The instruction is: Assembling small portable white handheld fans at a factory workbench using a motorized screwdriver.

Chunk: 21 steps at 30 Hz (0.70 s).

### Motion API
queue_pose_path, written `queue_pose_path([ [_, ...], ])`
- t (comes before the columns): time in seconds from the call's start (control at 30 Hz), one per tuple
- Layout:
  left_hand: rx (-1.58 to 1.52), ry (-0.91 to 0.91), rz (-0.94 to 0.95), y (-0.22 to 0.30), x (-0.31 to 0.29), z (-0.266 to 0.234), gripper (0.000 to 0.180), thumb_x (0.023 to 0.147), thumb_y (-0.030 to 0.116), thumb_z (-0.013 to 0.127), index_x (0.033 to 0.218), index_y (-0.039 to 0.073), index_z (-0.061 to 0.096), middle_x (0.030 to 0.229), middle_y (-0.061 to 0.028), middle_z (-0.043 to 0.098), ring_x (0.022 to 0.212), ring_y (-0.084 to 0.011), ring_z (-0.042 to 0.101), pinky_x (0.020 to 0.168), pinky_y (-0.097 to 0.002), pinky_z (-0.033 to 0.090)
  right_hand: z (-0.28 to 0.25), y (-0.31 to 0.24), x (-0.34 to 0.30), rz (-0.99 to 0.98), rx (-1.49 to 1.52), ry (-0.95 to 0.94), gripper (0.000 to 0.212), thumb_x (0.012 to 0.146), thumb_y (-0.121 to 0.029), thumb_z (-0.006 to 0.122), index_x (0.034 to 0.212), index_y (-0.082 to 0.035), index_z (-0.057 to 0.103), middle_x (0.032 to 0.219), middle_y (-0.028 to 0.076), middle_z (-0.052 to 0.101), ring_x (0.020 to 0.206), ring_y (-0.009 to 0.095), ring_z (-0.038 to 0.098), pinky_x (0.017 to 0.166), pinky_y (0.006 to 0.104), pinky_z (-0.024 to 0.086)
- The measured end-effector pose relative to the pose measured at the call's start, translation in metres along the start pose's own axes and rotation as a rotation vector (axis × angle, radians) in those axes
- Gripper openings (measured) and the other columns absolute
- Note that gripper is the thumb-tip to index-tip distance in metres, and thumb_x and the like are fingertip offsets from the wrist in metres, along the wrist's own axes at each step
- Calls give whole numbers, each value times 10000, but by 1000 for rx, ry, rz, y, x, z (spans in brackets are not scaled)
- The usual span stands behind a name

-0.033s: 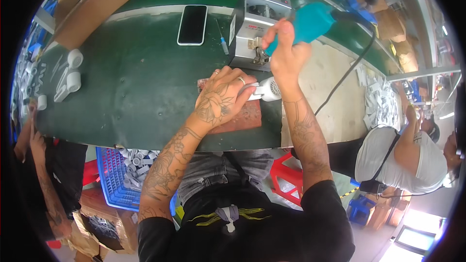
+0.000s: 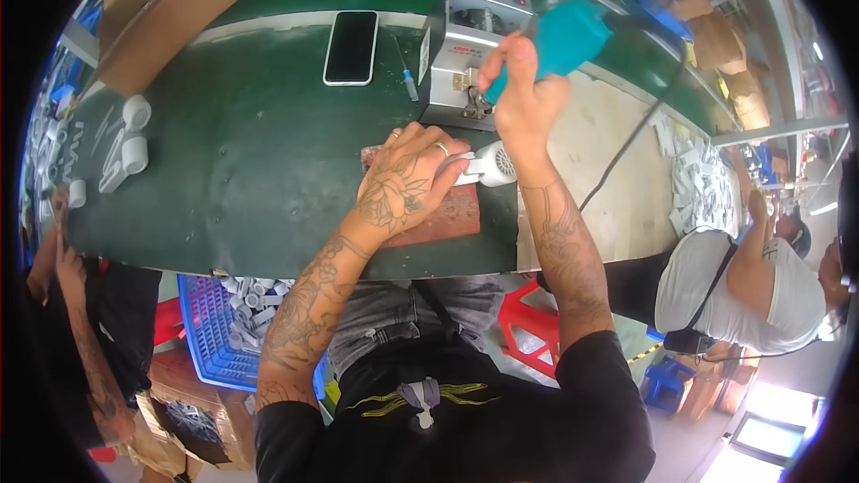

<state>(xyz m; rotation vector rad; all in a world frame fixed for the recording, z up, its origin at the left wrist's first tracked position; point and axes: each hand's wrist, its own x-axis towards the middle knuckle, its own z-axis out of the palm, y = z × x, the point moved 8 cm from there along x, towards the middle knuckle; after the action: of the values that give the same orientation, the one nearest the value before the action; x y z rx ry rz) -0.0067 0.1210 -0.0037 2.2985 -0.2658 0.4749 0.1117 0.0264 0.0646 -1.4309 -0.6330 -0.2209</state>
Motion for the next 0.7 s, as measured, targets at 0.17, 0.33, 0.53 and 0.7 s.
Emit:
queue_pose_path([
  [0.17,16,11,-46,-4,-4,-6,218,937,212,670,1111,98,735,1017,-68,671,952,-301,582,893,-420,457,-6,-15,-27,202,-41,43,469,1051,-443,565,1056,26,570,679,63,562,577,170,570,548,306,457],
  [0.33,16,19,-23,0,2,-1,183,928,209,675,1041,77,732,987,-61,662,966,-276,590,904,-423,460,-22,-27,-53,194,37,-1,641,984,-571,617,1084,58,546,657,87,540,560,205,562,556,339,464],
  [0.53,3,4,-56,0,-1,0,185,927,207,679,1035,69,739,999,-56,672,969,-270,589,905,-413,462,-21,-21,-61,178,89,-39,607,995,-521,626,1092,71,529,661,98,546,569,209,572,556,336,467],
  [0.7,7,-6,-54,-2,-2,1,193,927,207,678,1046,67,739,997,-53,672,965,-267,589,905,-413,463,-19,-12,-68,164,77,-57,529,1008,-476,621,1054,43,528,687,103,553,586,206,570,560,336,470],
])
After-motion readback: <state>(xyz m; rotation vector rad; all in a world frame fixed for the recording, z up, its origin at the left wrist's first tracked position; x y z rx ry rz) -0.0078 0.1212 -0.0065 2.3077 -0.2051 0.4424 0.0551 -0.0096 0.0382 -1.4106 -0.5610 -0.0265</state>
